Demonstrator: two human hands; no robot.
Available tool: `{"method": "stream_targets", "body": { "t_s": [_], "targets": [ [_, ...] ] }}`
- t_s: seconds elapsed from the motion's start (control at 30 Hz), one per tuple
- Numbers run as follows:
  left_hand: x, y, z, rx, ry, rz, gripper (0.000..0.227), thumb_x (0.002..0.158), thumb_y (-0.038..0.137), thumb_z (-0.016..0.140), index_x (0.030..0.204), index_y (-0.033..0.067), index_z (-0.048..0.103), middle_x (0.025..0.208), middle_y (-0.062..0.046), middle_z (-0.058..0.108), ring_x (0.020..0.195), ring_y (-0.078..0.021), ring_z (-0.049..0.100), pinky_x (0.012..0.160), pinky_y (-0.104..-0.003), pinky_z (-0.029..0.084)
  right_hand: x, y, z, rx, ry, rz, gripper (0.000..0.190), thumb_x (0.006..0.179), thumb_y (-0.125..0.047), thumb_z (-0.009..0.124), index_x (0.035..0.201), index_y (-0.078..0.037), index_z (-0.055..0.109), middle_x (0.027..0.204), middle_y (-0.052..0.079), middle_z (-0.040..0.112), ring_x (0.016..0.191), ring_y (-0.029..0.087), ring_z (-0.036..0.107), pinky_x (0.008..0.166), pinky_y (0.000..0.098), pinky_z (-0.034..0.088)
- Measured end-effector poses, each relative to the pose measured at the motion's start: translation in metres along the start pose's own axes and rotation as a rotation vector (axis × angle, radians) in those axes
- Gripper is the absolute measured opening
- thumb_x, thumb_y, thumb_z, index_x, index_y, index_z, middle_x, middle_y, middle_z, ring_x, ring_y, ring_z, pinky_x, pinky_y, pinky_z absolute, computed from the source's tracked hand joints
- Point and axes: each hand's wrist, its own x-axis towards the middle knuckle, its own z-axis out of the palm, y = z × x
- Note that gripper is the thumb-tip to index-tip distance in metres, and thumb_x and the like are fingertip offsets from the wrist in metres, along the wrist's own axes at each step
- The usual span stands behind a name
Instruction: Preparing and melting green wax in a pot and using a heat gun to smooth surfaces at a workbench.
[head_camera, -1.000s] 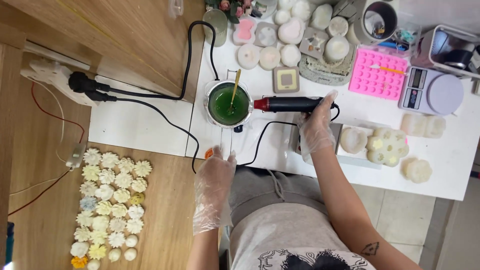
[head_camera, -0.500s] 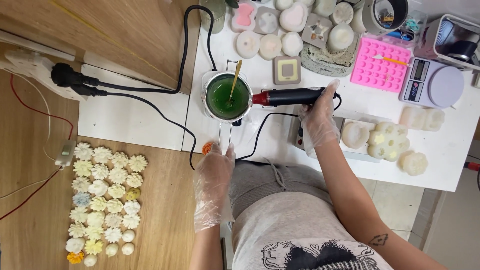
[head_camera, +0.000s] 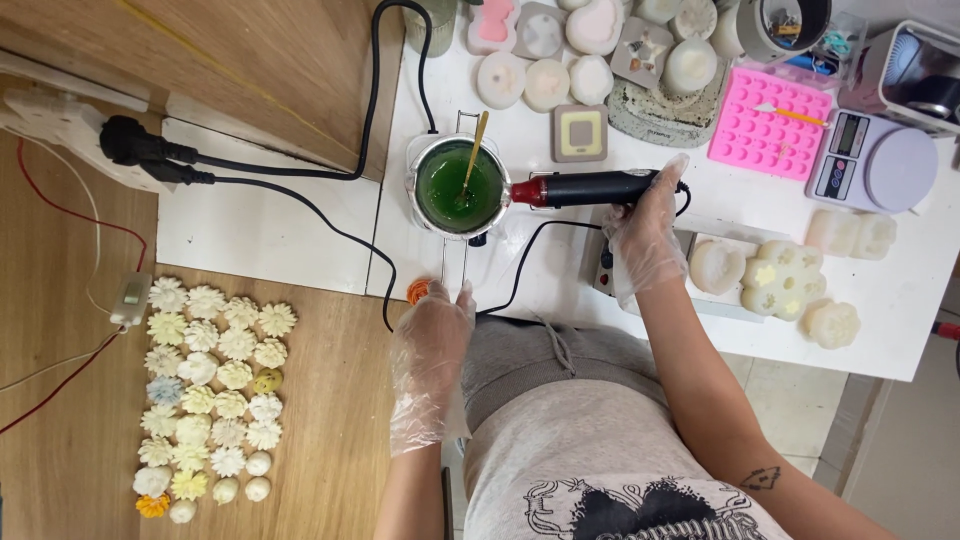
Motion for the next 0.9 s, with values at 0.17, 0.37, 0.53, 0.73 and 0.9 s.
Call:
{"method": "stream_targets", "body": {
  "t_s": [0.17,0.37,0.53,0.73,0.9],
  "targets": [
    [0.0,0.0,-0.003,0.051,0.03,0.038,0.046,0.1,0.049,0.056,0.107,0.0053,0.067,0.06,-0.008,0.066,0.055,-0.0233,0.071,0.044,-0.036,0.057,0.013,0.004,-0.008,0.061,-0.027,0.004,0.068,0.094,-0.082,0.037,0.08,-0.016,0.048,0.057,0.001,0.044,0.045,0.017,0.04,0.042,0.0305,0.034],
    [0.0,0.001,-0.005,0.086,-0.032,0.028,0.047,0.103,0.048,0.055,0.112,0.0034,0.065,0.062,-0.007,0.066,0.056,-0.0205,0.071,0.045,-0.033,0.058,0.005,0.001,-0.004,0.055,-0.043,-0.02,0.068,0.095,-0.081,0.036,0.081,-0.016,0.047,0.057,0.001,0.042,0.045,0.017,0.04,0.043,0.03,0.036],
    [-0.005,-0.01,0.018,0.188,0.027,0.139,0.041,0.1,0.039,0.056,0.118,0.003,0.063,0.081,-0.007,0.069,0.062,-0.0181,0.072,0.048,-0.03,0.059,0.002,-0.003,-0.004,-0.009,-0.063,-0.054,0.072,0.093,-0.082,0.033,0.08,-0.014,0.05,0.054,0.002,0.042,0.043,0.017,0.04,0.041,0.0303,0.036],
    [-0.001,-0.002,-0.01,0.334,-0.167,0.198,0.048,0.099,0.022,0.061,0.144,0.0108,0.049,0.117,-0.016,0.068,0.076,-0.0183,0.07,0.06,-0.031,0.059,0.01,-0.001,-0.009,0.058,-0.09,-0.079,0.069,0.093,-0.081,0.038,0.081,-0.014,0.052,0.056,0.003,0.045,0.044,0.017,0.041,0.042,0.0305,0.037],
    [0.016,-0.009,-0.027,0.113,-0.386,0.081,0.045,0.102,0.025,0.044,0.145,0.0131,0.047,0.119,-0.022,0.065,0.08,-0.0241,0.073,0.064,-0.038,0.062,0.014,-0.002,-0.012,0.139,-0.096,-0.035,0.067,0.093,-0.079,0.043,0.081,-0.014,0.05,0.061,0.003,0.049,0.047,0.018,0.044,0.044,0.0286,0.037]
  ]
}}
